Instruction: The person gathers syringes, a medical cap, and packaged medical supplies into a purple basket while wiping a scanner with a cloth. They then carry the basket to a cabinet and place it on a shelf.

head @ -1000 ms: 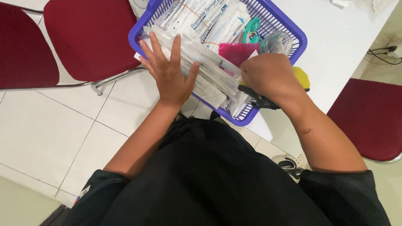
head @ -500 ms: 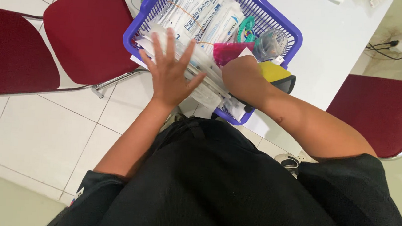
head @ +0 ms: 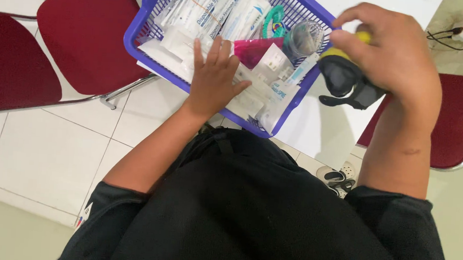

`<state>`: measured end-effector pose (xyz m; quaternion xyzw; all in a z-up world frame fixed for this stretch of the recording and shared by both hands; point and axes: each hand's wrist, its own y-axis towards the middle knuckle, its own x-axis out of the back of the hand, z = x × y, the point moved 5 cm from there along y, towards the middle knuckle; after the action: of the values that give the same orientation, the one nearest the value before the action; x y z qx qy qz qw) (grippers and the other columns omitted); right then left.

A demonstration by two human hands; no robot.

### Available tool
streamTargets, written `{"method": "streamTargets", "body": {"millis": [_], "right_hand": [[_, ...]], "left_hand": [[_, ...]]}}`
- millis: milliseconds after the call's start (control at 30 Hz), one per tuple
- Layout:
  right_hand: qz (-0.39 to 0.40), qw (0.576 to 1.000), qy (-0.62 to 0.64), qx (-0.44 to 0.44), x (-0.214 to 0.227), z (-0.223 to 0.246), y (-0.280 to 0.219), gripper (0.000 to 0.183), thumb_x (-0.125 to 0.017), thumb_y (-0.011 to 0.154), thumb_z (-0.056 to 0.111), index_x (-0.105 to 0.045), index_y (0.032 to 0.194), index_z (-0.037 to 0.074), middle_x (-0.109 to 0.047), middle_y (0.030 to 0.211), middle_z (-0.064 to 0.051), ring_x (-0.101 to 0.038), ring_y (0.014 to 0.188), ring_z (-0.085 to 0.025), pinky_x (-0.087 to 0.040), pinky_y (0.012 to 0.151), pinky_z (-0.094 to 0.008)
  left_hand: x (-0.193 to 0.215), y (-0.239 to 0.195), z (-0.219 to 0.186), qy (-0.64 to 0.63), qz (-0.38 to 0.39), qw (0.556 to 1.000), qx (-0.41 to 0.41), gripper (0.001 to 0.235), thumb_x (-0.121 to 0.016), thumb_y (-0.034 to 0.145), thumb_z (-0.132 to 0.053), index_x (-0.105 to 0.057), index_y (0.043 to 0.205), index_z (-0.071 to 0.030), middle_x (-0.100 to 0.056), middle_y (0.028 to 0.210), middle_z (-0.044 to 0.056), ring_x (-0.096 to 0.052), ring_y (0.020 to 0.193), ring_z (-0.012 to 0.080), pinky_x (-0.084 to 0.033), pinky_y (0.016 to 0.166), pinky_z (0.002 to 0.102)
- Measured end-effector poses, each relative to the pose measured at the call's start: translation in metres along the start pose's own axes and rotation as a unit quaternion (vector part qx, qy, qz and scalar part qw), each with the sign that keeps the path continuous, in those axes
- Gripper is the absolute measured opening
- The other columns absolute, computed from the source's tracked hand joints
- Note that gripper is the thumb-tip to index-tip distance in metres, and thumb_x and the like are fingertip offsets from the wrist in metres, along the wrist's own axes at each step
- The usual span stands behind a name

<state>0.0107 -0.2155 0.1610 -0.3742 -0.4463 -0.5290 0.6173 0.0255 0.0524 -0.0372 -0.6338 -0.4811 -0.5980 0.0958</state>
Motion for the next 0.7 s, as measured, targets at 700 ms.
{"method": "streamTargets", "body": {"millis": [700], "right_hand": [[-0.172,0.898,0.266,-0.307,-0.07,-0.255,-0.114,0.041,-0.076,0.096,0.02,-0.065,0.134,0.007,-0.068,0.099,-0.009,-0.062,0.09,-0.015,-0.05,0.081,-0.029]], "left_hand": [[0.061,0.025,-0.029,-0.034,0.248,0.968,-0.025,0.098,-0.066,0.071,-0.075,-0.047,0.153,-0.024,-0.028,0.162,0.019,-0.015,0.152,0.0388,-0.003,0.109,0.08]]}}
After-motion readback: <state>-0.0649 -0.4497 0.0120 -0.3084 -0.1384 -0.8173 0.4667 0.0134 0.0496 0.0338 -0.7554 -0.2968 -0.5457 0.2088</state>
